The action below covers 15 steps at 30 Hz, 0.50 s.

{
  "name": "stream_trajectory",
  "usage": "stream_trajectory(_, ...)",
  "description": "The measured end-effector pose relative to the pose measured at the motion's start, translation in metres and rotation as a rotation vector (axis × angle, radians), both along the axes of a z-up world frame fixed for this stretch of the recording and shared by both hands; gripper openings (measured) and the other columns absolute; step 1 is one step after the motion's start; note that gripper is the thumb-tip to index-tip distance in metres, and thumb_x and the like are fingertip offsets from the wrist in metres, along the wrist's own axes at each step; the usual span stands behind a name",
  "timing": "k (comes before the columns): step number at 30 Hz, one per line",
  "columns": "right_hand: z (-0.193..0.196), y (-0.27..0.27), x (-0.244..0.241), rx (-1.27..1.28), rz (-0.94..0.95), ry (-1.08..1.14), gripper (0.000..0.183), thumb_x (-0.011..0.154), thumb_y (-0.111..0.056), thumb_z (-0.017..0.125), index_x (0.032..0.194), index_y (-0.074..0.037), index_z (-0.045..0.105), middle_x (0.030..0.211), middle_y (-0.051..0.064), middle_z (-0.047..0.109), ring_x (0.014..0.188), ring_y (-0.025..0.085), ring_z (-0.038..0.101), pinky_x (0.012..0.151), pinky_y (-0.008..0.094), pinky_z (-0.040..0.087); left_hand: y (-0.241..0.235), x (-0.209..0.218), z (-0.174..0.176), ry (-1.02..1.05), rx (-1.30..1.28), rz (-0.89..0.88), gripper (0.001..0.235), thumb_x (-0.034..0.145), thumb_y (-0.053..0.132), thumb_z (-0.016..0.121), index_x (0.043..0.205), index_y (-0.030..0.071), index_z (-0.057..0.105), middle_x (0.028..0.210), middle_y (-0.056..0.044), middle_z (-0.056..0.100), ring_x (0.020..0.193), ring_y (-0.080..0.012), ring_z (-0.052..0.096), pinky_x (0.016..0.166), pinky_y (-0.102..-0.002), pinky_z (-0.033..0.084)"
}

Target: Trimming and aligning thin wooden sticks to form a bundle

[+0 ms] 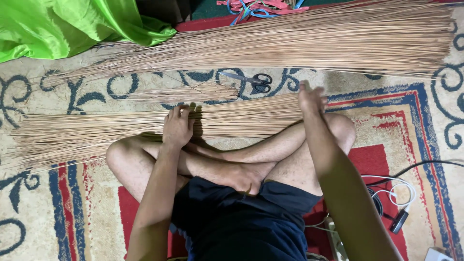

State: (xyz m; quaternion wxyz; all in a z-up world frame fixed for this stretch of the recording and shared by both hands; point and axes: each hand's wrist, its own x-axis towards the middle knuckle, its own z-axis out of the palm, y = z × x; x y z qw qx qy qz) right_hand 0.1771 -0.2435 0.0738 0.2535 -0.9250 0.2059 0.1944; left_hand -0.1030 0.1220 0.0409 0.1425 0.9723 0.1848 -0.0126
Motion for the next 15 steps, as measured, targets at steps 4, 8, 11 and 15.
stream_trajectory(4, -0.048, -0.014, 0.030, 0.081, -0.117, 0.065, 0.124, 0.086, -0.088, 0.050, 0.161, -0.001, 0.003, 0.156, 0.045, 0.007, 0.146, 0.062, 0.022, 0.123, 0.065, 0.014, -0.005, 0.003, 0.008, 0.040, -0.023, 0.015, 0.047, 0.099, 0.037, 0.065, 0.139, 0.015, 0.057, 0.143, -0.009, 0.045, 0.138, -0.0331, 0.046, 0.114, -0.052, 0.042)
stream_trajectory(8, -0.091, -0.015, 0.048, 0.045, -0.092, 0.059, 0.126, 0.081, -0.094, 0.055, 0.149, 0.003, 0.012, 0.149, 0.032, 0.041, 0.144, 0.046, 0.040, 0.121, 0.051, 0.029, -0.002, 0.005, 0.000, 0.051, -0.034, 0.021, 0.047, 0.099, 0.038, 0.064, 0.140, 0.015, 0.056, 0.144, -0.008, 0.045, 0.141, -0.0325, 0.044, 0.116, -0.052, 0.040)
stream_trajectory(11, -0.085, -0.017, 0.041, 0.048, -0.073, 0.048, 0.123, 0.084, -0.088, 0.056, 0.151, 0.003, 0.010, 0.152, 0.032, 0.039, 0.147, 0.045, 0.036, 0.122, 0.051, 0.027, 0.002, 0.008, -0.012, 0.055, -0.039, 0.015, 0.045, 0.100, 0.039, 0.063, 0.138, 0.015, 0.057, 0.141, -0.008, 0.046, 0.140, -0.0316, 0.045, 0.116, -0.052, 0.038)
stream_trajectory(15, -0.061, -0.010, 0.023, 0.061, -0.031, 0.038, 0.119, 0.086, -0.080, 0.061, 0.155, 0.001, 0.009, 0.156, 0.033, 0.033, 0.150, 0.050, 0.022, 0.122, 0.055, 0.023, 0.003, 0.022, -0.016, 0.096, 0.011, -0.041, 0.046, 0.101, 0.042, 0.058, 0.140, 0.018, 0.056, 0.137, -0.005, 0.047, 0.138, -0.0275, 0.046, 0.120, -0.051, 0.030)
